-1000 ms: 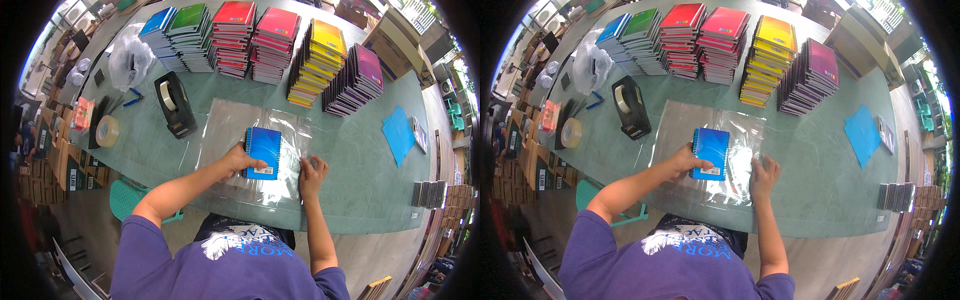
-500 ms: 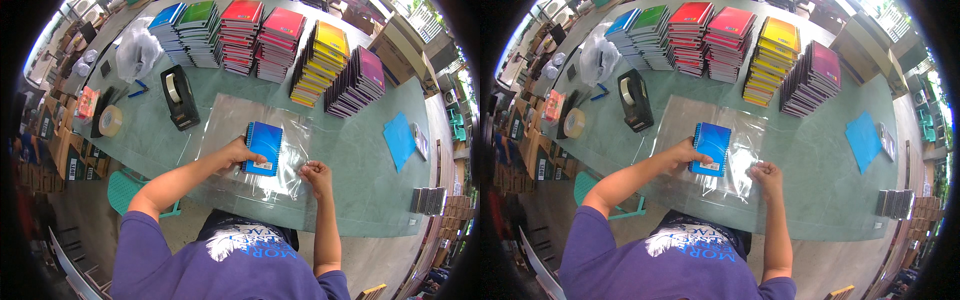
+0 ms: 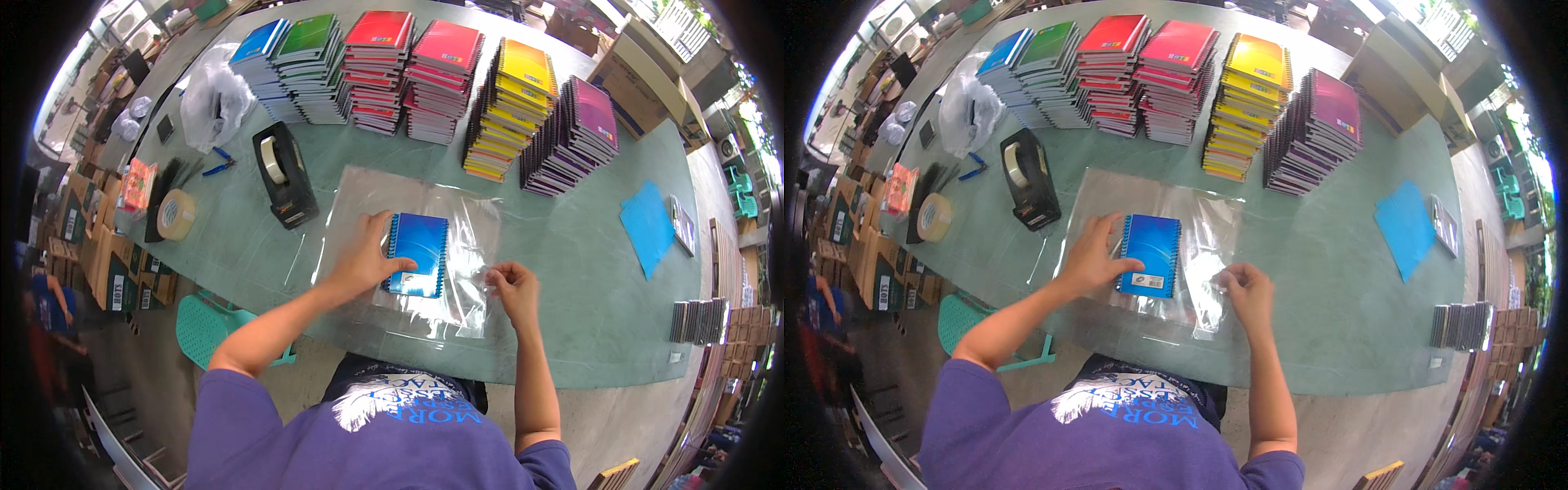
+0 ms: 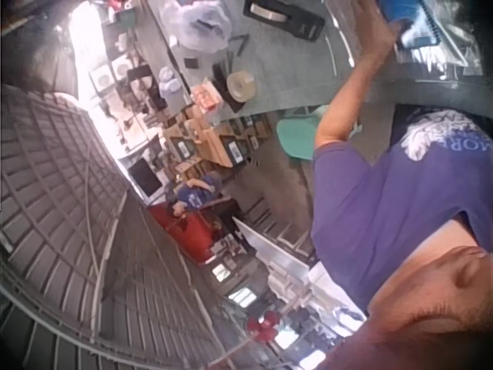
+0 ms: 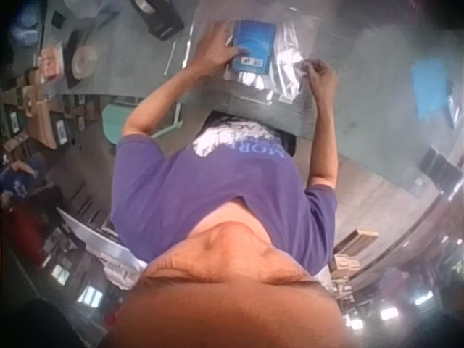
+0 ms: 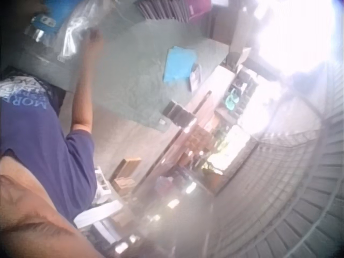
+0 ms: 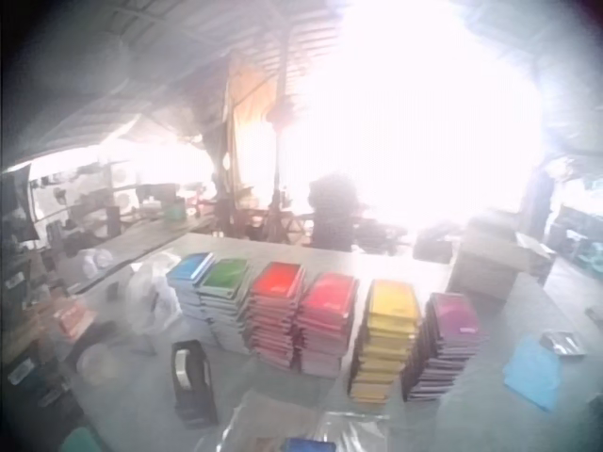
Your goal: The person repeatedly picks up small spiral-bound notebooks from stacks on a table, places them into clear plastic bags, and seals the bags using a tape dispenser. The person handles notebooks of various colors and stacks the sealed packages on the table.
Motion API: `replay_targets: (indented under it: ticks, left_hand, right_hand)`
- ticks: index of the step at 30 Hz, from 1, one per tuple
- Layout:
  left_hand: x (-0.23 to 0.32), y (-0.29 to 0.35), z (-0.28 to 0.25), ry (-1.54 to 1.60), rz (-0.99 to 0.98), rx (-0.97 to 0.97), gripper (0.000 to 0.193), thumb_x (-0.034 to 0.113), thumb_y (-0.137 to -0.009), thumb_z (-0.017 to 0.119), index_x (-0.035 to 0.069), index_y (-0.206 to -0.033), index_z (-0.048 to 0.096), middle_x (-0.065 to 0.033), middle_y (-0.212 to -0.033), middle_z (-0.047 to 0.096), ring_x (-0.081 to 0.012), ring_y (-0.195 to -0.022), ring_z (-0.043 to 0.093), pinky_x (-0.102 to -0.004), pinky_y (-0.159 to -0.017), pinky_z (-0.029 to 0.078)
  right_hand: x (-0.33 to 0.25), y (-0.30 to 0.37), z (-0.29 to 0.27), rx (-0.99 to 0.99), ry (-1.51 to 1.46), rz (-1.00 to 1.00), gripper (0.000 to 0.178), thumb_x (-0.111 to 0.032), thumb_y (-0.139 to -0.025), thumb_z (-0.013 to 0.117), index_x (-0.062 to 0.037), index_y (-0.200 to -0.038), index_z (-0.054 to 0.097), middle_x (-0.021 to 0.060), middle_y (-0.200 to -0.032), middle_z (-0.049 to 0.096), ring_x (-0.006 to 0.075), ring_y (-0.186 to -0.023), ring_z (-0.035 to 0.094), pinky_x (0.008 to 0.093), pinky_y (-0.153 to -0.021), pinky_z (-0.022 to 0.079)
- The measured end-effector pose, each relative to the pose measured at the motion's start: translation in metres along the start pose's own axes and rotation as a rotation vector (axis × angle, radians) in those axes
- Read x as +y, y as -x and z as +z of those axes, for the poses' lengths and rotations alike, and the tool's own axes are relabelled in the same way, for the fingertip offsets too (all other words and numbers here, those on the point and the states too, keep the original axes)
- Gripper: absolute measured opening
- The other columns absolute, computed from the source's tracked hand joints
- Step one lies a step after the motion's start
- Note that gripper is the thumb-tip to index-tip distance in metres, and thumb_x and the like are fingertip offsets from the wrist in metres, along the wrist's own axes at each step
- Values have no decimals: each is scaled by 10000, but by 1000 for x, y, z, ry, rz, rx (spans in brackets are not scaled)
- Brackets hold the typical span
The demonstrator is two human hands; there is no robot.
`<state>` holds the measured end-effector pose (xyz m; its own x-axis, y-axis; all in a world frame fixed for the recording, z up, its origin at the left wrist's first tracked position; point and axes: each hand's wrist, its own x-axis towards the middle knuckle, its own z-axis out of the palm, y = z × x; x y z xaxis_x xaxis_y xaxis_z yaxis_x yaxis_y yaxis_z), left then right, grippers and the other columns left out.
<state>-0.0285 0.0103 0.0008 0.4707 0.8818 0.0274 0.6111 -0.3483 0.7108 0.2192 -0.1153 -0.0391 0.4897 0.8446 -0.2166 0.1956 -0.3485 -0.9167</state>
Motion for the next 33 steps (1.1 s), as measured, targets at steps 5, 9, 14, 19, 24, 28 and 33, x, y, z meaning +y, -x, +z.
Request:
replay_targets:
  ticks: [5, 9, 14, 19, 24, 28, 33]
  left_hand:
    - [57, 23, 45, 90, 170, -325, 296, 294, -799, 662, 9, -846, 598, -187, -762, 605, -323, -727, 606, -395, -627, 463]
    - [55, 21, 90, 120, 154, -312, 290, 271, -831, 626, -17, -801, 597, -190, -682, 614, -362, -626, 594, -403, -566, 452]
    - [56, 16, 70, 351, 0, -306, 279, 233, -856, 599, -38, -793, 578, -143, -613, 595, -254, -567, 607, -373, -521, 445]
    - [58, 11, 74, 424, -64, -392, 241, 212, -869, 587, -16, -793, 582, -90, -596, 589, -156, -552, 588, -328, -505, 441]
    - [57, 12, 54, 456, -270, -463, 212, 203, -864, 597, -2, -808, 593, -92, -607, 595, -165, -556, 591, -325, -527, 459]
    - [46, 19, 53, 246, 178, -245, 172, 189, -836, 622, 18, -838, 609, -121, -746, 619, -240, -721, 611, -352, -641, 478]
    - [12, -33, 19, 118, 305, 235, 236, 235, -824, 623, 20, -921, 613, -152, -968, 602, -326, -934, 547, -382, -816, 438]
  right_hand:
    - [-23, -5, 23, -79, -255, 106, 86, -16, -807, 628, -13, -851, 554, 29, -720, 605, 95, -611, 579, 206, -501, 461]
    - [-21, -8, 27, -163, -362, 202, 127, -96, -817, 665, -29, -820, 557, 21, -683, 582, 72, -561, 530, 200, -458, 416]
    - [-7, -9, 21, -250, -781, 423, 210, -229, -827, 680, -53, -810, 566, 10, -659, 563, 71, -524, 503, 200, -464, 413]
    - [9, -6, 39, -311, -1205, 571, 214, -259, -861, 634, -76, -790, 550, -4, -644, 534, 64, -536, 479, 194, -487, 414]
    - [27, -17, 15, -16, -677, 297, 211, -261, -877, 613, -64, -827, 556, 15, -706, 545, 95, -550, 480, 221, -489, 419]
    - [-17, -16, -9, -127, -335, 330, 251, -266, -859, 618, -34, -947, 581, 35, -748, 581, 122, -574, 536, 240, -488, 427]
    - [-66, -4, 29, -379, 490, 5, 307, -281, -782, 615, 25, -764, 637, 164, -650, 617, 277, -613, 630, 374, -596, 501]
